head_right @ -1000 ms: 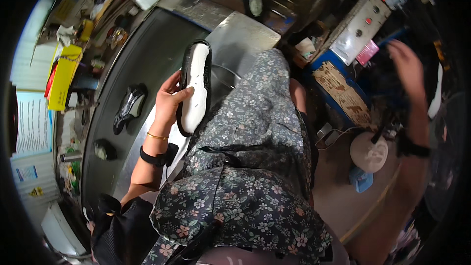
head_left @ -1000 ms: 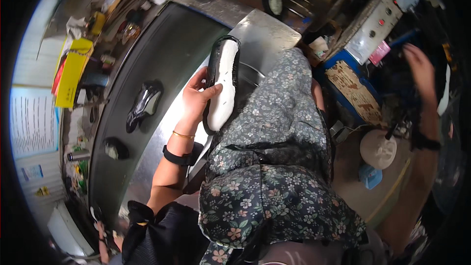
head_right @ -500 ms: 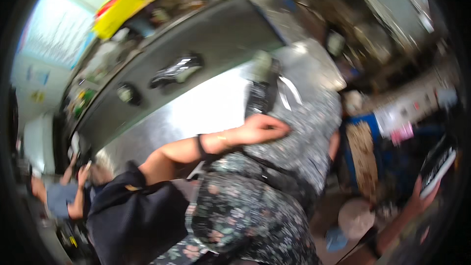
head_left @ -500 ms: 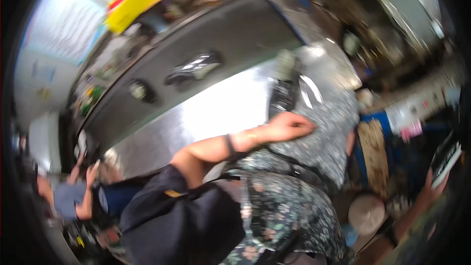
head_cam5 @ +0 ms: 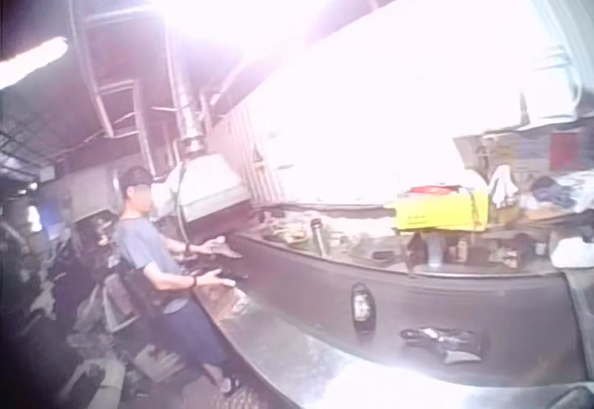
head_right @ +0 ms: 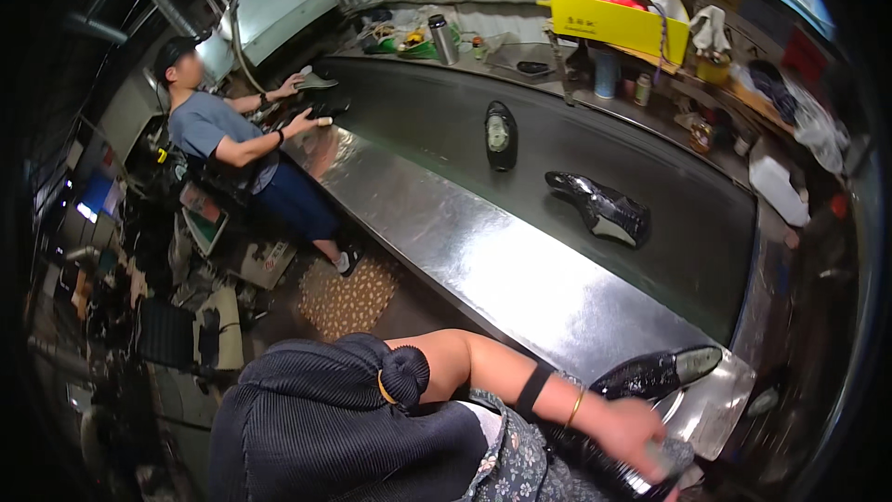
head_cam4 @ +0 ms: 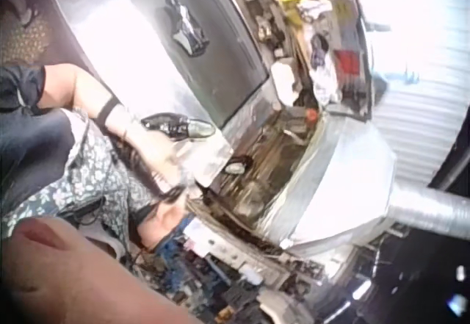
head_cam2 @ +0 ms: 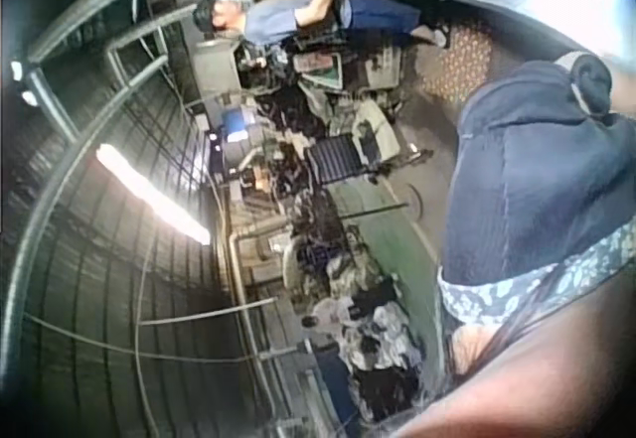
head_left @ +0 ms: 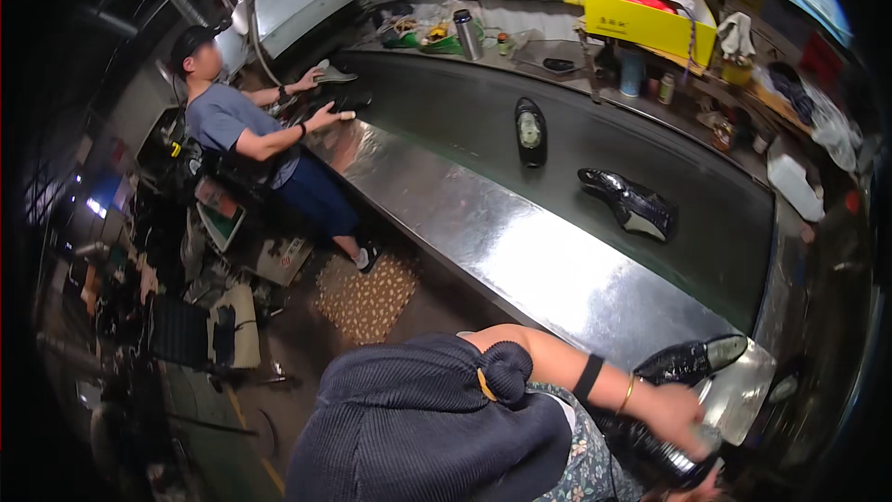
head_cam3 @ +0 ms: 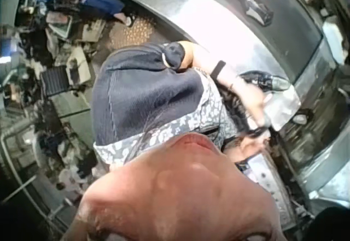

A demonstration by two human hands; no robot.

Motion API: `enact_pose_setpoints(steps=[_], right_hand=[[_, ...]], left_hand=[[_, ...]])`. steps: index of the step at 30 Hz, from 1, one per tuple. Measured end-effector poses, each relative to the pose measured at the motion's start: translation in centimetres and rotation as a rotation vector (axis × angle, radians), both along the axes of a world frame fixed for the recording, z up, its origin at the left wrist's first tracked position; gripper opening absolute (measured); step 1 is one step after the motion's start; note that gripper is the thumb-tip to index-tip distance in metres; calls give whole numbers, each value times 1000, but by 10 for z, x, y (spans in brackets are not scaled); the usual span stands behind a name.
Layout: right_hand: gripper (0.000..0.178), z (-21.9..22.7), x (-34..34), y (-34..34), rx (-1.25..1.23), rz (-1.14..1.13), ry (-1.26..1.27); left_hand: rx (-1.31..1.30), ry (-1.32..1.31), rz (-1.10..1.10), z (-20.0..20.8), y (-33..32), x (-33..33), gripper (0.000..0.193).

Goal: Trim and inspect shoe soles and uppers during the assembly process.

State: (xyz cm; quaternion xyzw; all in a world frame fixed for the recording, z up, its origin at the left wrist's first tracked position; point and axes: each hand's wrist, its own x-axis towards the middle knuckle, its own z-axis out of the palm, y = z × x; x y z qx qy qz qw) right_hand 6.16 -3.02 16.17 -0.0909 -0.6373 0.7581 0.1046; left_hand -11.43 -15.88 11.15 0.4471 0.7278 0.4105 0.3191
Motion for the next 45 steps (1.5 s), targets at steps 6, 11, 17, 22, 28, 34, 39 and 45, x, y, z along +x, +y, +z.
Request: enact_pose_setpoints(steps=[6, 11, 17, 22, 28, 34, 39, 45], right_hand=[[42, 12, 26, -21, 1482, -82, -334], [46, -46, -4, 47, 1201, -169, -306], [53, -160, -3, 208, 1020, -385, -432], [59, -220, -68, 321, 660, -725, -280], [65, -133, -87, 151, 212, -384, -109], [77, -98, -24, -12, -666, -316, 118], [72, -88, 6, -59, -401, -551, -70], [94, -90, 25, -109, -61, -540, -244]], left_hand=[[463, 68, -205, -31, 15, 0, 60], [312, 371, 463, -66, 24, -57, 77], [-112, 147, 440, -95, 38, -47, 96], [-16, 16, 408, -95, 35, -73, 80], [395, -1823, 291, -62, 27, -61, 63], [111, -703, -15, -52, 37, -36, 72], [-119, -1122, 250, -100, 62, -23, 81], [-207, -162, 141, -101, 63, 3, 69]])
